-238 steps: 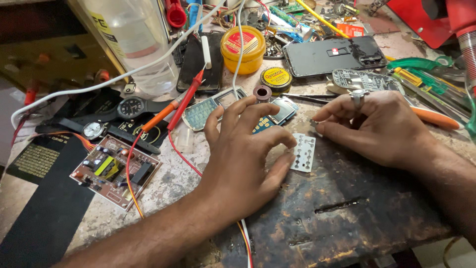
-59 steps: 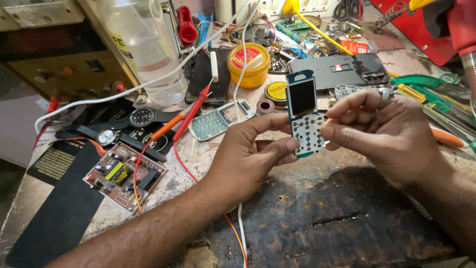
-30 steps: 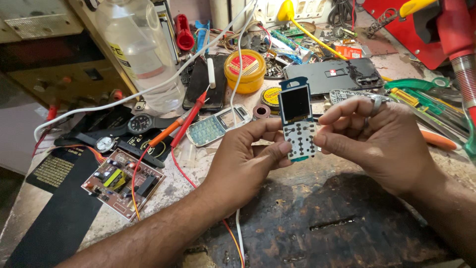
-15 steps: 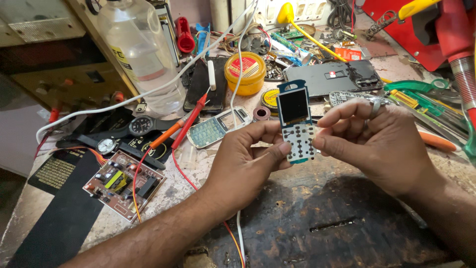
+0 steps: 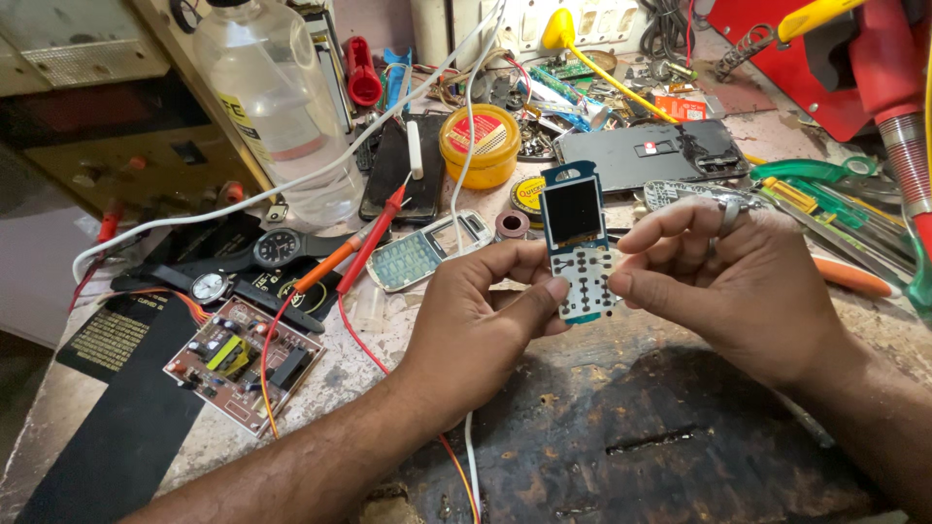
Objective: The person uses multimeter probes to test points on a small blue circuit board. They then peel a protective film from a white keypad membrane and align it over the keypad area of the board. The person flips the board over and places a small rectangular component onto the back side.
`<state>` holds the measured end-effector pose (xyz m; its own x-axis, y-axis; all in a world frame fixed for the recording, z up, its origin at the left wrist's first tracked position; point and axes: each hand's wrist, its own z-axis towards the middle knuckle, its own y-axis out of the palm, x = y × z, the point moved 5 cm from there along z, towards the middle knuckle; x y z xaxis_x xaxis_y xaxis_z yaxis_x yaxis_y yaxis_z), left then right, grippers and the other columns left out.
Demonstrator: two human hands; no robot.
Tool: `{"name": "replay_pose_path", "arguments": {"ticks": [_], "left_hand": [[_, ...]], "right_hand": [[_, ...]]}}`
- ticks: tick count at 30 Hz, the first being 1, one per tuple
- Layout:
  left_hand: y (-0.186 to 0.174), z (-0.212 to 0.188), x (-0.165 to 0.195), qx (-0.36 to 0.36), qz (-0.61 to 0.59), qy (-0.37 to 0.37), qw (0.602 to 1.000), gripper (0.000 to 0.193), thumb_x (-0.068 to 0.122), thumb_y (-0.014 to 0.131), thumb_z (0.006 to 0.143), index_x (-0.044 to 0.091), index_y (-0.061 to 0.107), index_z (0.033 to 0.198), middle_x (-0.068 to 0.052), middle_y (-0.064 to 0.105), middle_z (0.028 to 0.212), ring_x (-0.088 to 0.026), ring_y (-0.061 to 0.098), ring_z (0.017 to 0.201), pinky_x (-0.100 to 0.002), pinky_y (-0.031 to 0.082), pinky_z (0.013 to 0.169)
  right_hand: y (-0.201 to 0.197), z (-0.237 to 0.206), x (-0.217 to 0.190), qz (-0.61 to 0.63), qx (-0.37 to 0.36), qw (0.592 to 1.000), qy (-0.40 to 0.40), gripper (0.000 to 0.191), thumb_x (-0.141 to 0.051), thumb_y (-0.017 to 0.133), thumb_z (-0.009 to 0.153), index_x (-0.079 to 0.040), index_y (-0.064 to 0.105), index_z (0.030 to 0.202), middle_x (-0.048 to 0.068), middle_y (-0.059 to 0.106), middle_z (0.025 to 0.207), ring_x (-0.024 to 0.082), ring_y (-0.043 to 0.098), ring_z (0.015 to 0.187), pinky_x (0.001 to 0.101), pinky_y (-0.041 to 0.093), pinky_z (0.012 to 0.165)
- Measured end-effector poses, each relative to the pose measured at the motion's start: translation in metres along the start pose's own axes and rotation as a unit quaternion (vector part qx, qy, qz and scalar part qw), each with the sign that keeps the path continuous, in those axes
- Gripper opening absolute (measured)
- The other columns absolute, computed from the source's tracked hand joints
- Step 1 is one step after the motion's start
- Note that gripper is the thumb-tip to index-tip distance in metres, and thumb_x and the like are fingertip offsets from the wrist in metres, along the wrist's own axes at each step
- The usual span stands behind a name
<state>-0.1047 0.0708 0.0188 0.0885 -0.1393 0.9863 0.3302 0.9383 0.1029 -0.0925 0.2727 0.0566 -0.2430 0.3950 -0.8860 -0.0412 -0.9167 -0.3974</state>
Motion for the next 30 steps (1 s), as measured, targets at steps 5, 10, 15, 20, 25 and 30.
{"name": "replay_pose_path", "arguments": {"ticks": [5, 10, 15, 20, 25, 30], "left_hand": [[-0.0001, 0.0001, 0.0007, 0.009, 0.000, 0.003, 1.000, 0.027, 0.009, 0.072, 0.090, -0.002, 0.072, 0.115, -0.004, 0.071, 0.092, -0.008, 0.071, 0.076, -0.023, 0.064, 0.068], [-0.0005, 0.0001, 0.0004, 0.016, 0.001, 0.001, 1.000, 0.025, 0.010, 0.071, 0.090, -0.003, 0.073, 0.112, -0.004, 0.073, 0.093, -0.008, 0.071, 0.074, -0.023, 0.063, 0.065], [-0.0008, -0.0001, 0.0006, 0.024, 0.007, 0.000, 1.000, 0.024, 0.010, 0.072, 0.090, -0.003, 0.073, 0.111, -0.004, 0.073, 0.093, -0.008, 0.071, 0.073, -0.023, 0.063, 0.064], [-0.0007, -0.0007, 0.0017, 0.025, 0.017, -0.001, 1.000, 0.023, 0.010, 0.072, 0.090, -0.004, 0.074, 0.108, -0.005, 0.073, 0.091, -0.008, 0.071, 0.072, -0.023, 0.063, 0.064], [-0.0009, -0.0007, 0.0032, 0.020, 0.019, 0.006, 1.000, 0.024, 0.012, 0.072, 0.089, -0.004, 0.073, 0.108, -0.004, 0.073, 0.091, -0.007, 0.071, 0.072, -0.023, 0.063, 0.064], [-0.0017, -0.0016, 0.0025, 0.017, 0.029, 0.016, 0.999, 0.027, 0.013, 0.073, 0.089, -0.003, 0.073, 0.111, -0.004, 0.072, 0.088, -0.007, 0.071, 0.072, -0.022, 0.063, 0.065]], "right_hand": [[0.0009, -0.0012, -0.0013, -0.013, 0.000, 1.000, -0.018, 0.017, -0.003, 0.079, 0.082, -0.002, 0.073, 0.098, 0.002, 0.073, 0.081, 0.005, 0.067, 0.072, 0.0220, 0.057, 0.065], [0.0029, -0.0015, -0.0010, 0.003, 0.000, 1.000, -0.018, 0.014, -0.003, 0.079, 0.083, -0.001, 0.073, 0.096, 0.002, 0.073, 0.082, 0.004, 0.067, 0.073, 0.0214, 0.057, 0.064], [0.0024, -0.0018, -0.0012, -0.010, 0.001, 1.000, -0.016, 0.014, -0.003, 0.079, 0.082, -0.002, 0.073, 0.095, 0.002, 0.073, 0.080, 0.005, 0.067, 0.071, 0.0219, 0.058, 0.063], [0.0029, -0.0018, -0.0013, 0.007, -0.009, 1.000, -0.022, 0.015, -0.002, 0.078, 0.082, -0.001, 0.073, 0.096, 0.002, 0.074, 0.082, 0.004, 0.068, 0.075, 0.0211, 0.059, 0.066], [0.0028, -0.0022, 0.0010, 0.000, 0.002, 1.000, -0.013, 0.016, -0.002, 0.078, 0.082, 0.000, 0.073, 0.097, 0.002, 0.074, 0.081, 0.004, 0.067, 0.073, 0.0216, 0.057, 0.064], [0.0028, -0.0031, -0.0004, -0.021, 0.010, 0.999, -0.036, 0.016, -0.002, 0.079, 0.082, 0.000, 0.074, 0.096, 0.002, 0.074, 0.081, 0.004, 0.067, 0.073, 0.0216, 0.058, 0.065]]}}
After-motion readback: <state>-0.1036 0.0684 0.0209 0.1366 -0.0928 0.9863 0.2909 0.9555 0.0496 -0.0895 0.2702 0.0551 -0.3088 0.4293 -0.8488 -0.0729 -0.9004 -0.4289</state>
